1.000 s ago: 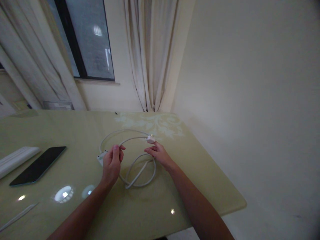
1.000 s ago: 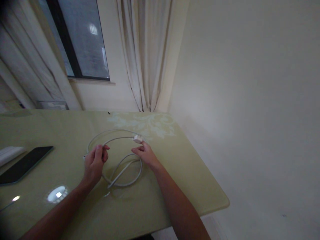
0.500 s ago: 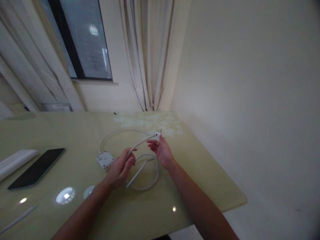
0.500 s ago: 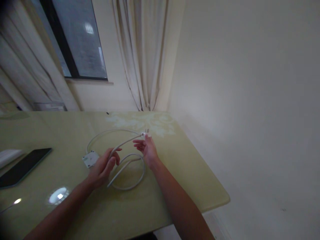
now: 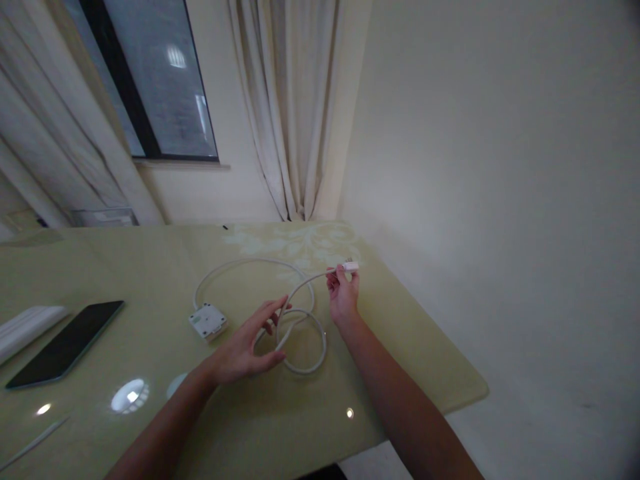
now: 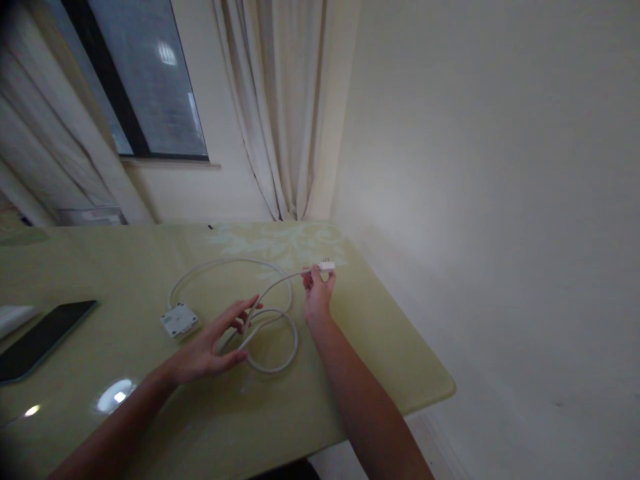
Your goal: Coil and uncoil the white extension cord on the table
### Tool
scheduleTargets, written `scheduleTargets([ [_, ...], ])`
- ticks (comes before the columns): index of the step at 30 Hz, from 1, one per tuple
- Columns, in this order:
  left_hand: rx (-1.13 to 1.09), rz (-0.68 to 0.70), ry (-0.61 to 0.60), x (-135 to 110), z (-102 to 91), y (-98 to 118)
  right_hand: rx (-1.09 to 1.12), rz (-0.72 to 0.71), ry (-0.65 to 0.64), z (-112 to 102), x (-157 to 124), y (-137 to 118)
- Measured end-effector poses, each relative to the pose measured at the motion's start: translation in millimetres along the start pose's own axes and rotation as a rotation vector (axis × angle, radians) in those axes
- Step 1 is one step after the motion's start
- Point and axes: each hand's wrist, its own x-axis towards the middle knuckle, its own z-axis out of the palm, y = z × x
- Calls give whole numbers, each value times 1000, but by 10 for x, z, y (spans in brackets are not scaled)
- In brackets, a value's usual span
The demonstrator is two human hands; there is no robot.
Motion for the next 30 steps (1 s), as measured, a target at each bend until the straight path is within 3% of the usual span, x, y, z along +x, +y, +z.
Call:
scheduleTargets([
  [6,38,-99,178,59,-72,65,-40,-33,-83,15,-8,-35],
  [11,81,-169,246,63,-129,21,-154,-51,-182,57,-79,-27],
  [14,158,-107,299,59,-129,-8,-273,-42,-296,85,-181,39],
  [19,331,57,381,56,-134,-8,-480,68,-693,155,-518,174],
  [25,500,174,351,63,-167,-5,-472,98,-755,177,-672,151],
  [30,589,226,288,69,-178,-18,-466,221,-929,170,-632,78],
])
